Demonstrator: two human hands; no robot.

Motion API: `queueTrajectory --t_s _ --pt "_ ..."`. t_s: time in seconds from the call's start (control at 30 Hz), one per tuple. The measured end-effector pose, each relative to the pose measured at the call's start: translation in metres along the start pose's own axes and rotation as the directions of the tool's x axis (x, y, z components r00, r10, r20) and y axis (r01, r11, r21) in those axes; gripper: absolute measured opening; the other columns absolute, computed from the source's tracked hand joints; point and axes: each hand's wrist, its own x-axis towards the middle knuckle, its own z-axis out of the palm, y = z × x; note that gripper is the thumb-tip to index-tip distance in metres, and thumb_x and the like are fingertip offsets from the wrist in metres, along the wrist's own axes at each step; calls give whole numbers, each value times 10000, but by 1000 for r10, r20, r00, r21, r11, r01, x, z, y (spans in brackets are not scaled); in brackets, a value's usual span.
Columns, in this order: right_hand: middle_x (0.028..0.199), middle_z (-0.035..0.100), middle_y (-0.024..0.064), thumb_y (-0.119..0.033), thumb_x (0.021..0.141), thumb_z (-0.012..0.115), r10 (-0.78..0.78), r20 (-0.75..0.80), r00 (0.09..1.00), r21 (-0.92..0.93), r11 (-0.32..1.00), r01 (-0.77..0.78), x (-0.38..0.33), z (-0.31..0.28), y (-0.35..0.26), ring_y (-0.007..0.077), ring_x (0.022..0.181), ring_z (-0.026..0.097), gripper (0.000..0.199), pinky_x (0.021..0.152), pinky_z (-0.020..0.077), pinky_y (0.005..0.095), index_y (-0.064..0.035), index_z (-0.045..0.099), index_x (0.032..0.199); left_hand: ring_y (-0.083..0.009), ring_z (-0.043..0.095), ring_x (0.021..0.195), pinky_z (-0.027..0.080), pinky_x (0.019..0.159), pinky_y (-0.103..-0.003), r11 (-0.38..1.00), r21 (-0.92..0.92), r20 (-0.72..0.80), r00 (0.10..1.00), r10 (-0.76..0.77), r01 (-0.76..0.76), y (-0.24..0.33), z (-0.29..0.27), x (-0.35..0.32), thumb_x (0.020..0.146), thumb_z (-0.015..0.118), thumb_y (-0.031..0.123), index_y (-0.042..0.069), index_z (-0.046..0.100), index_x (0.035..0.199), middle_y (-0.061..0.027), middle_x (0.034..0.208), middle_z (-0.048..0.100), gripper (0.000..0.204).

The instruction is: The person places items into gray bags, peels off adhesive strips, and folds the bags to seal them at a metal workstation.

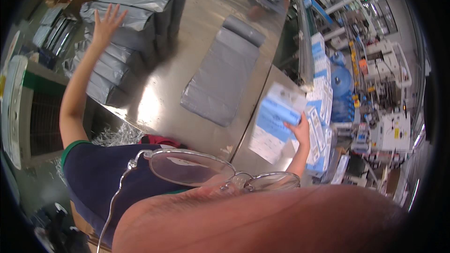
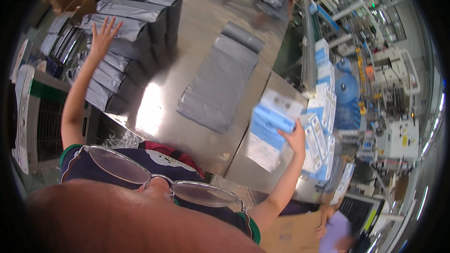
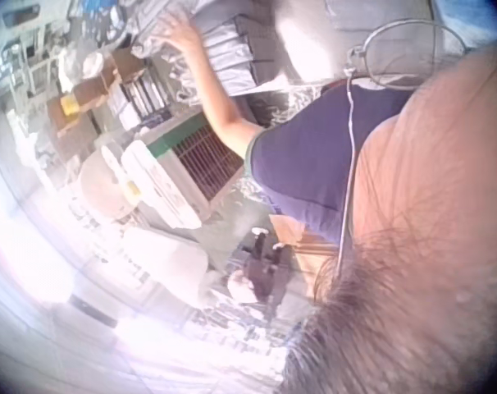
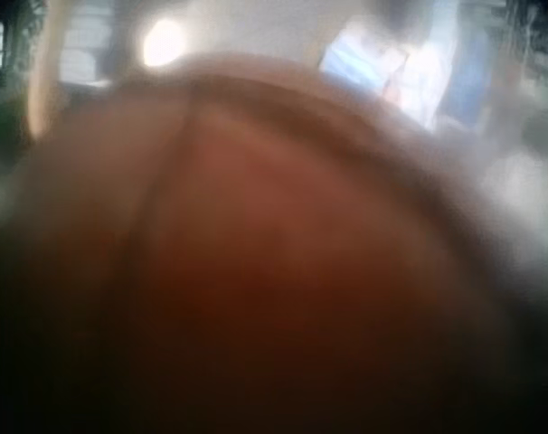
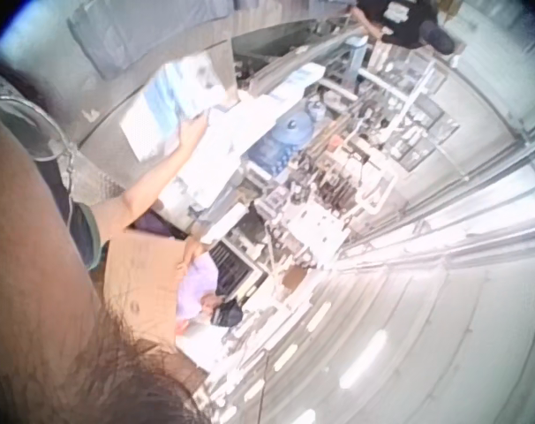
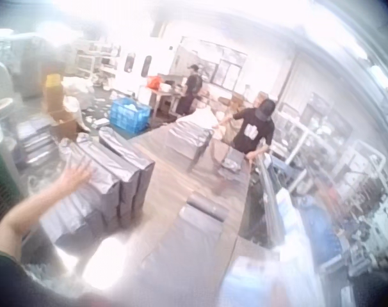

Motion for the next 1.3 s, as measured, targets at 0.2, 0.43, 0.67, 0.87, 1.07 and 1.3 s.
queueTrajectory --t_s 0.2,0.43,0.67,0.87,1.07,1.3 --pt "945 494 65 -157 541 722 128 74 989 400 905 -147 23 152 46 158 893 456 595 742 396 271 -22 431 1042 -249 476 822 385 698 -337 339 -912 -67 897 436 -232 237 -89 -62 615 502 87 59 491 804 -92 871 493 192" --pt "875 542 63 -167 667 644 -8 -52 999 353 935 25 7 234 87 137 793 503 329 694 407 251 -1 523 924 -210 483 788 393 665 -311 330 -781 -291 776 559 -530 322 -50 -59 653 479 129 64 454 870 -62 823 478 228" --pt "692 574 123 -288 736 534 238 265 935 91 959 -270 11 230 37 179 641 553 390 594 441 271 -33 486 1028 -239 540 736 424 605 -377 382 -902 98 765 636 -202 349 -43 -30 715 448 145 85 492 846 -83 788 550 151" --pt "908 540 175 -211 645 586 177 54 983 -547 828 -119 67 248 2 318 769 537 582 633 426 380 -104 341 1162 -250 523 735 436 582 -342 203 -976 12 910 415 -80 334 -68 2 662 525 184 85 551 671 -83 776 521 103" --pt "885 540 184 -143 678 510 251 -608 753 224 964 -141 9 279 38 326 795 526 425 652 418 376 -57 431 1087 -251 499 704 425 552 -340 118 -973 -198 980 15 -199 332 -67 -59 661 509 110 64 487 721 -104 737 464 78" --pt "821 547 210 -146 736 403 410 -118 904 -312 849 -426 4 276 60 338 812 516 260 653 409 395 9 536 898 -337 514 699 403 596 -421 56 -919 394 905 160 390 334 -52 -98 703 474 159 15 494 764 -192 746 510 158"
